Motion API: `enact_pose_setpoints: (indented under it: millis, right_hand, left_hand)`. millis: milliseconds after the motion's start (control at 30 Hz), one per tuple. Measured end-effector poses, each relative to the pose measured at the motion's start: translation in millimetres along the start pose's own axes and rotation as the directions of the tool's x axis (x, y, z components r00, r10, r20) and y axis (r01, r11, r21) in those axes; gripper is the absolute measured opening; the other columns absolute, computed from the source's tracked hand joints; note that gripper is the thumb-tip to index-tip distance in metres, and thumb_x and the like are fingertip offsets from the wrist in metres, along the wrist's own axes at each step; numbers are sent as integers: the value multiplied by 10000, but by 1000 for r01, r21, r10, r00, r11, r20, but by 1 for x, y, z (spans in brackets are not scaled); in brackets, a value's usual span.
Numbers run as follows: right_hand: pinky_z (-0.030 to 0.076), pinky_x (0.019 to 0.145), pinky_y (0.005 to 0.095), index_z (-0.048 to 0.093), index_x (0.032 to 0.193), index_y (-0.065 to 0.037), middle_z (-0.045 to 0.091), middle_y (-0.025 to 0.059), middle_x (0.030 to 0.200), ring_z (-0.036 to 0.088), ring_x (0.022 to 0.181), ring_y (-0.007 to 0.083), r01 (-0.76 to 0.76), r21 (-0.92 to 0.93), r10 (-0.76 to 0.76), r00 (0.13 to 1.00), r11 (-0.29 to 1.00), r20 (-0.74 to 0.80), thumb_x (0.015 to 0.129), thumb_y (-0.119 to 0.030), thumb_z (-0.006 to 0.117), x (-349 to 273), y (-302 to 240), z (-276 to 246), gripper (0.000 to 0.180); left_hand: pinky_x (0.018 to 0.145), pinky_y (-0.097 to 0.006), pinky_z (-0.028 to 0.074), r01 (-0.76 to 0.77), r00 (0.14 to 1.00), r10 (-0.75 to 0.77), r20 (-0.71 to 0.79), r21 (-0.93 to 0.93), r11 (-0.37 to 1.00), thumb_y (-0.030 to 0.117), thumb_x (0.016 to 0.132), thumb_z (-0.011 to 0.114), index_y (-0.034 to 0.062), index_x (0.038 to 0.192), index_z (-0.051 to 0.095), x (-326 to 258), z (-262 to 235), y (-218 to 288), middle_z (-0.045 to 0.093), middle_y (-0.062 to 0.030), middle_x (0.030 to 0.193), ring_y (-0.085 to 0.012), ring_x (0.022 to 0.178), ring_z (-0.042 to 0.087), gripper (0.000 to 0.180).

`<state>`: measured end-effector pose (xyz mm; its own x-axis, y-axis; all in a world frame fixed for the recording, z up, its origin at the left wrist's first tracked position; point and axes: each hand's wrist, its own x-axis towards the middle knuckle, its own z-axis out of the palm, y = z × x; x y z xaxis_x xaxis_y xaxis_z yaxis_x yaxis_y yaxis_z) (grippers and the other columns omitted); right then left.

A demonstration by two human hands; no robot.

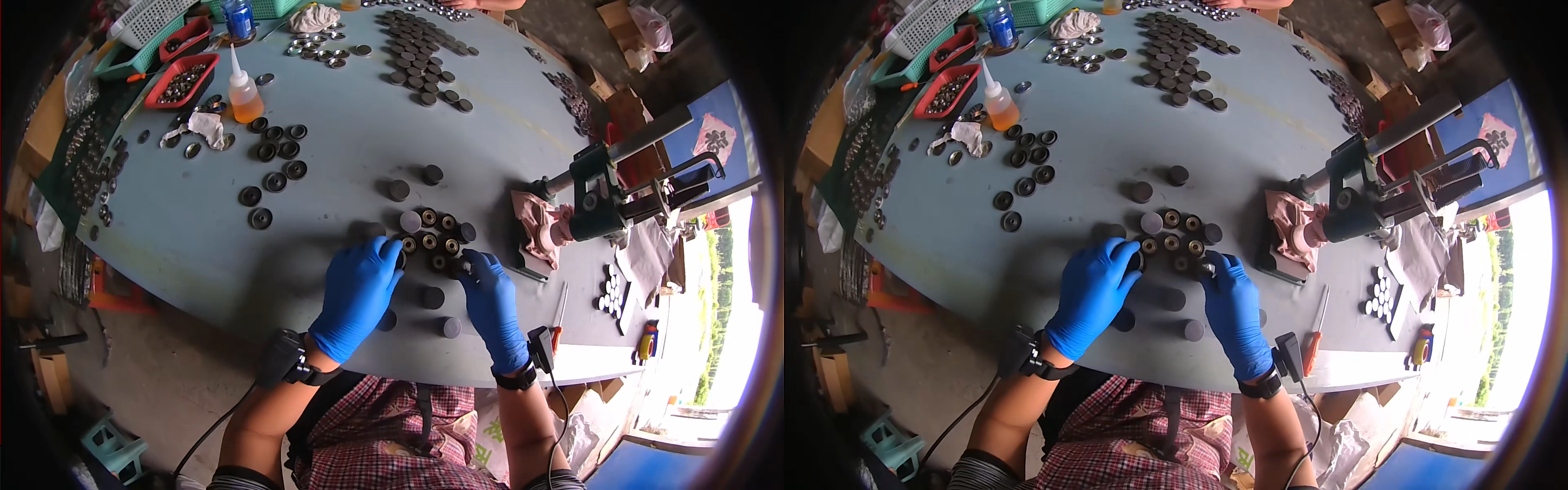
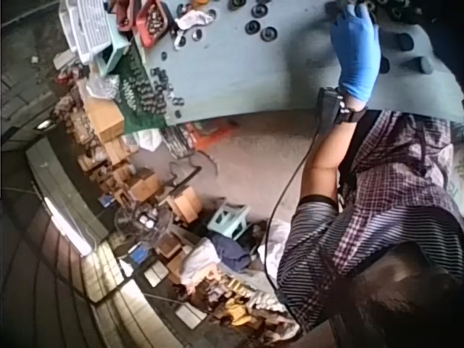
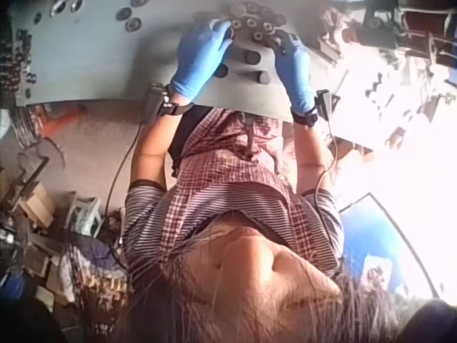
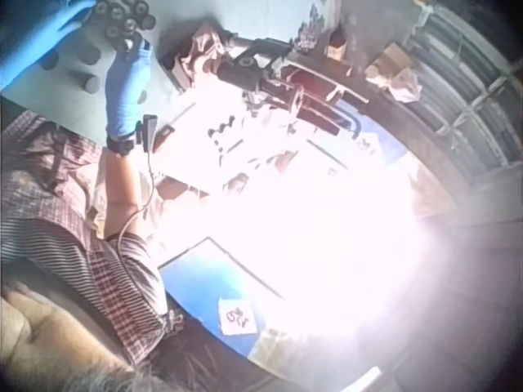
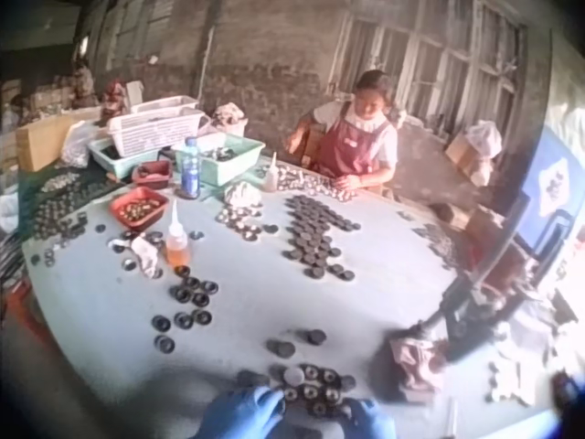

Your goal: Assembling small metal and rubber components using a manual press.

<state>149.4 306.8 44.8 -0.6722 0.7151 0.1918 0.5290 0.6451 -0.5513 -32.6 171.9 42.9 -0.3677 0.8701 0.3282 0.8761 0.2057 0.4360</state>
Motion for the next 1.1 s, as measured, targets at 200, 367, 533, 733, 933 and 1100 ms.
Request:
enact_pose_setpoints:
  millis: [200,367,533,733,933,1100]
  right_hand:
    - [533,681,443,605,1149,-76,641,165,1017,658,829,365,-6,-224,34,992,975,121,861,-105,649,0,0,0,293]
    - [528,665,437,612,1099,-56,628,155,970,646,804,364,77,-198,-50,989,977,138,857,-72,624,0,8,-3,243]
    - [515,643,439,606,913,-46,596,147,854,623,780,363,166,-329,-119,980,930,159,796,1,594,8,-3,7,127]
    - [499,688,440,629,855,-73,608,139,860,614,832,346,283,-272,-223,947,920,230,756,-10,634,1,14,-10,118]
    - [497,748,426,635,1045,-23,650,122,936,616,906,342,245,-224,-204,960,943,189,768,-61,684,-9,-6,-37,284]
    - [524,723,394,653,1112,-30,655,158,937,658,808,331,206,44,-211,954,977,215,822,-97,695,12,-88,-29,301]
  left_hand:
    - [695,-398,522,13,996,-22,88,101,995,167,796,737,63,1107,615,-1,14,6,599,-94,948,-281,833,627,350]
    - [660,-380,525,8,988,-35,151,171,985,138,797,715,58,1010,617,3,19,9,578,-95,882,-272,809,624,248]
    - [490,-356,500,-20,1000,25,-6,424,905,74,810,622,33,811,585,3,33,11,552,-99,612,-241,530,588,55]
    - [659,-414,529,3,992,-4,130,6,1000,78,761,670,38,800,604,-5,24,2,604,-122,831,-319,784,640,87]
    - [803,-434,513,-50,999,51,-5,-287,957,244,814,742,54,1249,569,-16,-20,-16,604,-174,1096,-364,925,626,505]
    - [811,-455,478,389,909,-349,-226,164,906,171,787,755,43,1202,578,-15,-64,-89,584,-139,1093,-357,975,573,469]
